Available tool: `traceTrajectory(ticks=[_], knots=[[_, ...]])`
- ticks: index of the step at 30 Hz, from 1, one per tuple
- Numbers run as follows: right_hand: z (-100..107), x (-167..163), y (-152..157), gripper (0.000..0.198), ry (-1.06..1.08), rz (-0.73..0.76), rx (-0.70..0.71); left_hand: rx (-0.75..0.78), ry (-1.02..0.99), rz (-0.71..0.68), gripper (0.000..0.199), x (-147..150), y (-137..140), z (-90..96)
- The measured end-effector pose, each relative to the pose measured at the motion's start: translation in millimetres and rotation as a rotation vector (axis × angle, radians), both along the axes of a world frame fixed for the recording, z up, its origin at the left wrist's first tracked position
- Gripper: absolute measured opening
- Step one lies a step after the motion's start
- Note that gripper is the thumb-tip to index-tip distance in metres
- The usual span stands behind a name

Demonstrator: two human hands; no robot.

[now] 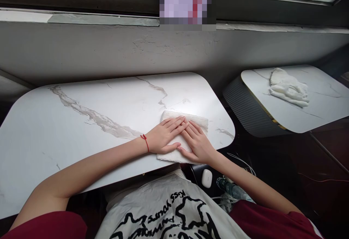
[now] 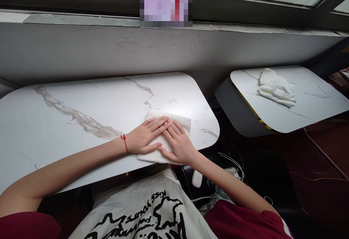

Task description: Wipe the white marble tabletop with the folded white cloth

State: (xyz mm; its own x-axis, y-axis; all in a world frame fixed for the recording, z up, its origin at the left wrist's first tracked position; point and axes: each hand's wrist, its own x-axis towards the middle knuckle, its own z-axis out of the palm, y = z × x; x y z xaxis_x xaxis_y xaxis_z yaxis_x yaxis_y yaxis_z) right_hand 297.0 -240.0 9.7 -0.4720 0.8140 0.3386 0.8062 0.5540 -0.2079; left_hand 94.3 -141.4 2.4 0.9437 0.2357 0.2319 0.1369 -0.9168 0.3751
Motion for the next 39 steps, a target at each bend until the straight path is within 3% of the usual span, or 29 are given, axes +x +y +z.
traceTrajectory(ticks=[7, 18, 39], knots=[[1, 0, 20, 0.06, 0.029, 0.003, -0.025, -0.044, -0.033, 0.015, 0.077, -3, 20, -1.1], [2, -10, 83, 0.046, -0.002, 0.083, 0.005, -0.052, -0.025, 0.12, 0.075, -15, 63, -2.6], [-12, 7, 207, 0.05, 0.004, 0.166, 0.02, 0.026, 0.001, 0.346, 0.068, -6, 149, 1.2]])
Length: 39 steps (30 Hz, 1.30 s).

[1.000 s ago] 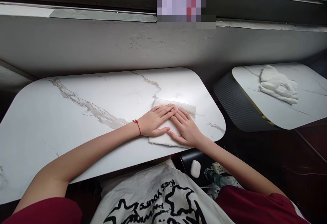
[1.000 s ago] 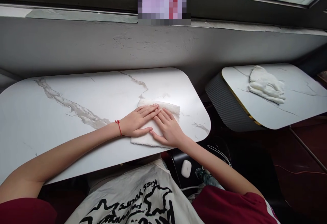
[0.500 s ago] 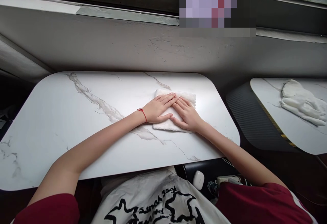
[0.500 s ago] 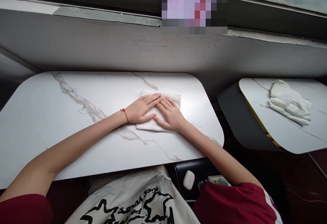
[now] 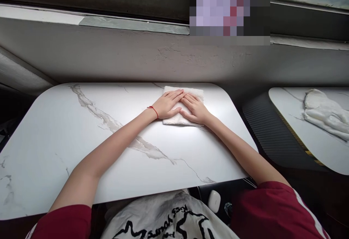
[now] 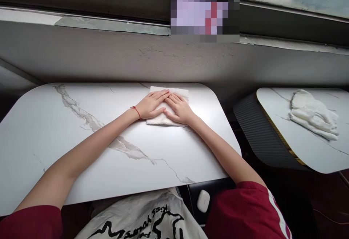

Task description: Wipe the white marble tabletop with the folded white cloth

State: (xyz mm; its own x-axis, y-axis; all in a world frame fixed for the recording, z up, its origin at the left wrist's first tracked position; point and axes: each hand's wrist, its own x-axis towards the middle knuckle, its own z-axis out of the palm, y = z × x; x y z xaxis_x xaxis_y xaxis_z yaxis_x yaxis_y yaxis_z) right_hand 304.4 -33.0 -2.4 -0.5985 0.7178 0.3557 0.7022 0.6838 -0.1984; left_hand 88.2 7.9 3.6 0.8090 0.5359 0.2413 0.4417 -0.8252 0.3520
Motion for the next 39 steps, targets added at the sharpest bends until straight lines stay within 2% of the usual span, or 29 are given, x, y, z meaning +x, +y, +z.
traceTrajectory(ticks=[9, 16, 33, 39], knots=[[-3, -1, 37, 0.049, 0.048, 0.05, 0.036, -0.002, -0.02, 0.065, 0.067, -1, 28, -2.8], [-3, -7, 62, 0.049, 0.067, 0.056, 0.011, -0.003, 0.001, 0.116, 0.065, -6, 45, 1.2], [-1, -13, 51, 0.047, 0.048, 0.017, 0.037, 0.035, 0.014, 0.126, 0.061, -6, 38, 1.2], [-2, -6, 22, 0.048, 0.016, -0.043, 0.044, 0.073, 0.008, 0.064, 0.062, 5, 21, -1.5]])
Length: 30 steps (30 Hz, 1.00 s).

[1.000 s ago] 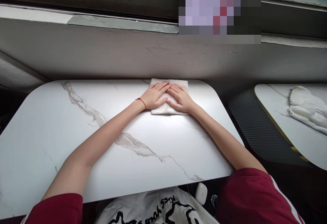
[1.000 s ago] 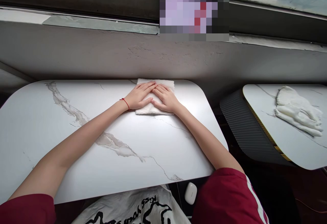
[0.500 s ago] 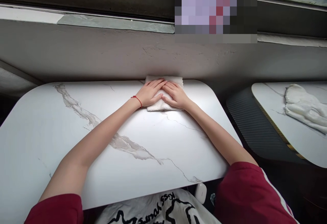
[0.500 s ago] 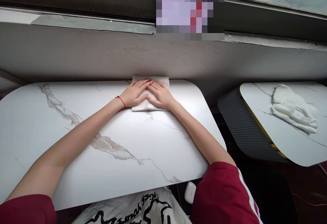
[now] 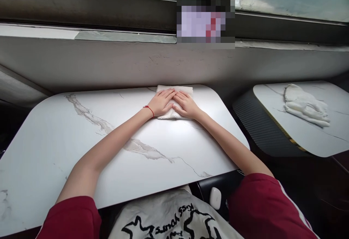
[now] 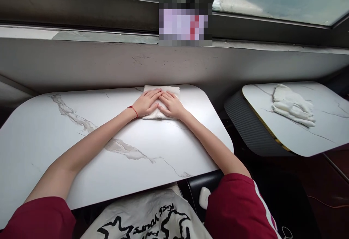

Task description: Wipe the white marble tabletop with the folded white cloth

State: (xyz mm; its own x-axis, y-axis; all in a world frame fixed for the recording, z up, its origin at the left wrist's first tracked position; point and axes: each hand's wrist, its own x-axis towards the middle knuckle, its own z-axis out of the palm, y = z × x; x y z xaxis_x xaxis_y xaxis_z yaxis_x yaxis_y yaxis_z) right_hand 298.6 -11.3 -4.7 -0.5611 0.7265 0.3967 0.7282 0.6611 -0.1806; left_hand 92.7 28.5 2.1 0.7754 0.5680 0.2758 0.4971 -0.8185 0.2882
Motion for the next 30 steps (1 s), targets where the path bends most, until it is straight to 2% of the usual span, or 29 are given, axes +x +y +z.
traceTrajectory(ticks=[3, 12, 18, 23, 30], knots=[[1, 9, -33, 0.048, -0.003, -0.042, 0.0, 0.006, 0.021, -0.054, 0.062, 12, -22, -0.3], [5, 19, -161, 0.045, -0.008, -0.258, 0.004, 0.016, 0.03, -0.32, 0.061, 42, -99, 0.2], [3, 15, -218, 0.056, 0.018, -0.389, 0.014, 0.024, 0.033, -0.442, 0.059, 52, -134, -3.1], [3, 24, -227, 0.054, 0.011, -0.397, 0.001, 0.033, 0.044, -0.474, 0.061, 63, -138, -4.2], [2, 67, -193, 0.05, -0.012, -0.262, -0.018, 0.027, 0.018, -0.335, 0.064, 84, -131, -6.8]])
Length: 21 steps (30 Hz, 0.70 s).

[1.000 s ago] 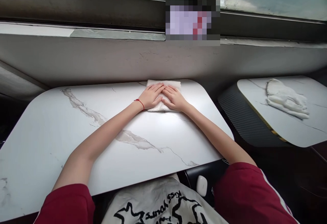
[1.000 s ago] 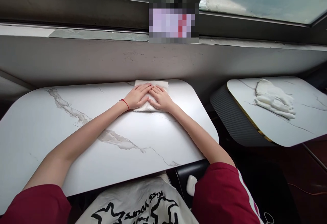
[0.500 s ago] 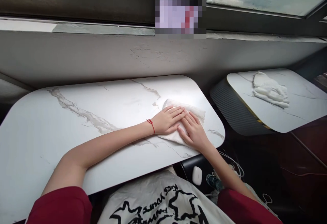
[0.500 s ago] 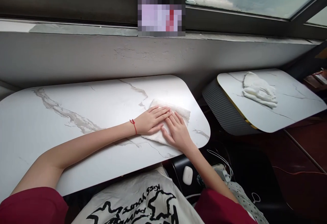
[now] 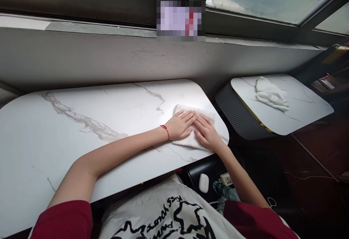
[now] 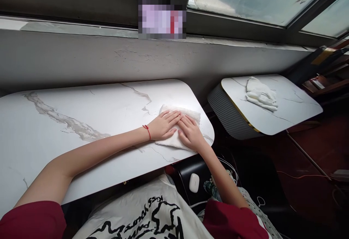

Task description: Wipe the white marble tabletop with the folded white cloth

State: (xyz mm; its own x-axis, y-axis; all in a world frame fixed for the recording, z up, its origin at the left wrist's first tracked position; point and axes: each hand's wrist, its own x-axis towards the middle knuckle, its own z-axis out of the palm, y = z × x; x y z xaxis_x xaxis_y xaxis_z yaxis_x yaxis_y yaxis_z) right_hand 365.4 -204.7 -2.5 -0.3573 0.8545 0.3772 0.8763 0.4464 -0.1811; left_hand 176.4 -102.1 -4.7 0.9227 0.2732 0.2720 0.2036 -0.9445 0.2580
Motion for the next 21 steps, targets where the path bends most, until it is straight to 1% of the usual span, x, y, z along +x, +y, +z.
traceTrajectory(ticks=[3, 6, 10, 14, 21], knots=[[1, 9, 22, 0.051, -0.015, 0.03, -0.036, -0.015, -0.005, 0.054, 0.063, 4, 12, -1.1], [0, 13, 48, 0.048, -0.023, 0.041, -0.05, -0.024, 0.007, 0.087, 0.063, 6, 31, -0.9], [-5, 19, 90, 0.045, -0.007, 0.072, -0.025, -0.032, 0.016, 0.158, 0.064, 11, 61, 0.4], [-7, 26, 133, 0.048, 0.019, 0.107, -0.013, -0.045, 0.005, 0.239, 0.063, 16, 89, 1.7], [-6, 26, 197, 0.047, 0.093, 0.138, 0.011, -0.069, -0.033, 0.364, 0.06, 19, 134, 4.2]])
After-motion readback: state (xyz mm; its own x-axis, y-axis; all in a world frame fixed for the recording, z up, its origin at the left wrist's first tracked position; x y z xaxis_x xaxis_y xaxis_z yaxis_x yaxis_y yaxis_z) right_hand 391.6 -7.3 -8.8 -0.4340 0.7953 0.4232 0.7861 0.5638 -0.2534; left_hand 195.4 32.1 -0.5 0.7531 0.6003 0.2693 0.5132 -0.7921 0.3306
